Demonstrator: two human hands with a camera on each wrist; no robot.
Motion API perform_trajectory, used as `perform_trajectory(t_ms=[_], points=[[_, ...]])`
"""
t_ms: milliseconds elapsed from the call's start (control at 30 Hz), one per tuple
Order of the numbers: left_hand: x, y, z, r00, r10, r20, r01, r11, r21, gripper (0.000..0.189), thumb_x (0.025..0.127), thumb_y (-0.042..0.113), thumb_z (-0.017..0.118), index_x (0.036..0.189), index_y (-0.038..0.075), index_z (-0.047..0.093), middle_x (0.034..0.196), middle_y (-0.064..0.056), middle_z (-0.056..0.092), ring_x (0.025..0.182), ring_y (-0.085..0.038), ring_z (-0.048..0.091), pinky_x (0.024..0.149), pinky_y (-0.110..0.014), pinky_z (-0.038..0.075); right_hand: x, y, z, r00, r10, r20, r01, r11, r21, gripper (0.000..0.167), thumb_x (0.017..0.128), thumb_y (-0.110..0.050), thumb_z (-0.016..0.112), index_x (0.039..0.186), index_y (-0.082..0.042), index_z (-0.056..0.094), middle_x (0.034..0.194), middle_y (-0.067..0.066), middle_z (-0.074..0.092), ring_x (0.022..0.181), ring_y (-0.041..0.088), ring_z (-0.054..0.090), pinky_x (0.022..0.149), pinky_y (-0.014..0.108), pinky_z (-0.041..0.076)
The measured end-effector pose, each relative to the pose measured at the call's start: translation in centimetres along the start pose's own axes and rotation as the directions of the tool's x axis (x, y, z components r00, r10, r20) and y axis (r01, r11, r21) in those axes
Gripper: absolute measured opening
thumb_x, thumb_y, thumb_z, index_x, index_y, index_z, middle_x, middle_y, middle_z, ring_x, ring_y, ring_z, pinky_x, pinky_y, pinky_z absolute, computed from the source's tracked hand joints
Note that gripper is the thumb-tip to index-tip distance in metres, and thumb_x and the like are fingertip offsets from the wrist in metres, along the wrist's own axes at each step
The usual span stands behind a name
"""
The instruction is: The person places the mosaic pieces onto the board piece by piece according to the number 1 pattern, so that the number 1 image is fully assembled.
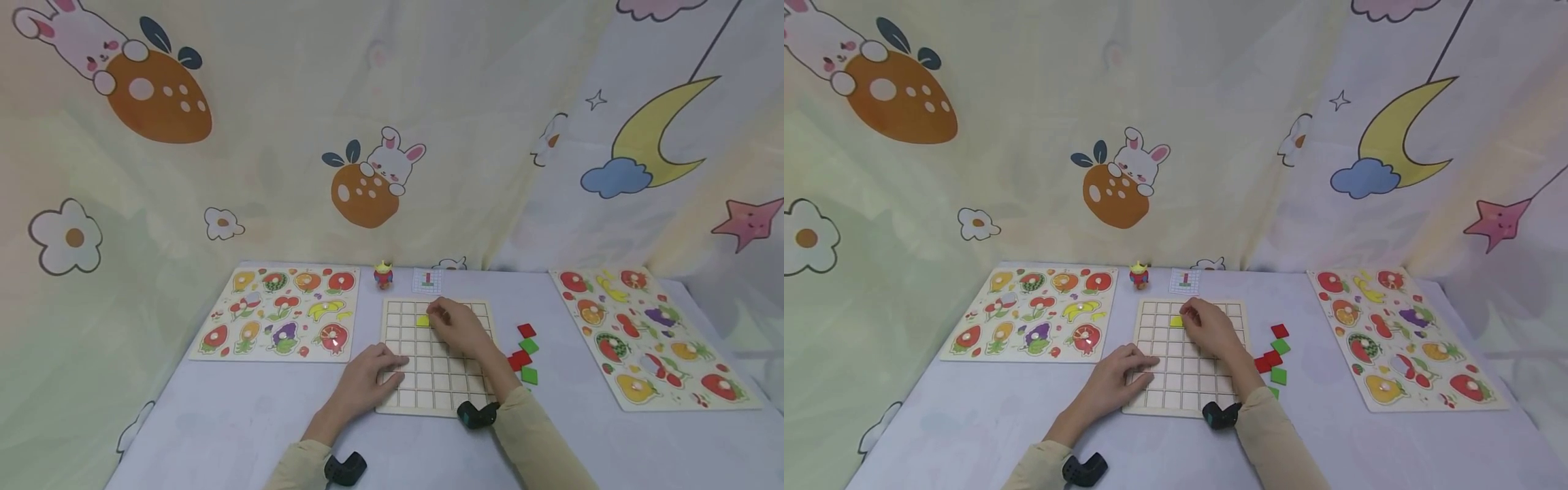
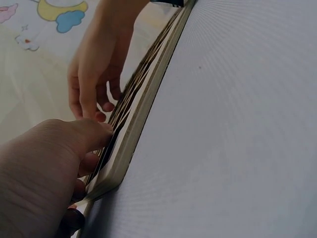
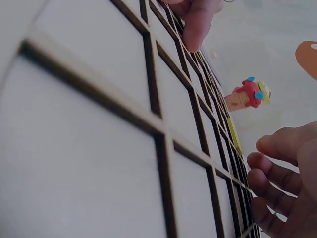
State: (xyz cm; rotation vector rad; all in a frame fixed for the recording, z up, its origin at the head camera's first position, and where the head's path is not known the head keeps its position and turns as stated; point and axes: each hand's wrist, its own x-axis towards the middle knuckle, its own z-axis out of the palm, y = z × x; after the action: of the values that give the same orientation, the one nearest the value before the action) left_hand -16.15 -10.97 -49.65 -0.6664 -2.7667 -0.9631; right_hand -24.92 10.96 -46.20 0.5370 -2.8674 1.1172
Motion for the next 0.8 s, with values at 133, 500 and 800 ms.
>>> perform_trajectory(t_ms=[133, 500, 800], points=[[0.0, 0.0, 0.0, 1.000, -0.003, 0.001, 0.003, 1.000, 0.004, 0.027, 0.085, 0.030, 0.068, 0.112, 0.027, 0.069, 0.088, 0.015, 0.055, 0.073, -0.002, 0.040, 0.059, -0.015, 0.033, -0.8, 0.3, -0.7, 1.000, -0.017, -0.006, 0.017, 0.999, 0.029, 0.014, 0.093, -0.018, 0.056, 0.103, -0.011, 0.064, 0.094, 0.000, 0.066, 0.083, 0.014, 0.057, 0.076, 0.033, 0.047], [-0.1, 0.0, 0.0, 1.000, 0.006, -0.007, -0.006, 1.000, 0.006, 0.026, 0.085, 0.029, 0.069, 0.111, 0.026, 0.069, 0.087, 0.014, 0.055, 0.073, -0.002, 0.040, 0.060, -0.015, 0.034, -2.9, 2.1, -3.5, 0.998, -0.016, -0.069, 0.018, 0.999, 0.036, 0.016, 0.093, -0.015, 0.058, 0.106, -0.007, 0.063, 0.094, 0.003, 0.065, 0.084, 0.016, 0.057, 0.076, 0.032, 0.048], [-0.1, -0.1, 0.1, 1.000, 0.015, -0.008, -0.015, 1.000, -0.003, 0.026, 0.086, 0.030, 0.068, 0.112, 0.026, 0.068, 0.086, 0.014, 0.055, 0.072, -0.002, 0.040, 0.060, -0.015, 0.034, -4.3, 4.3, -5.7, 0.991, 0.015, -0.131, -0.018, 1.000, -0.019, 0.019, 0.092, -0.014, 0.058, 0.109, -0.005, 0.061, 0.095, 0.008, 0.064, 0.087, 0.020, 0.059, 0.077, 0.035, 0.049]])
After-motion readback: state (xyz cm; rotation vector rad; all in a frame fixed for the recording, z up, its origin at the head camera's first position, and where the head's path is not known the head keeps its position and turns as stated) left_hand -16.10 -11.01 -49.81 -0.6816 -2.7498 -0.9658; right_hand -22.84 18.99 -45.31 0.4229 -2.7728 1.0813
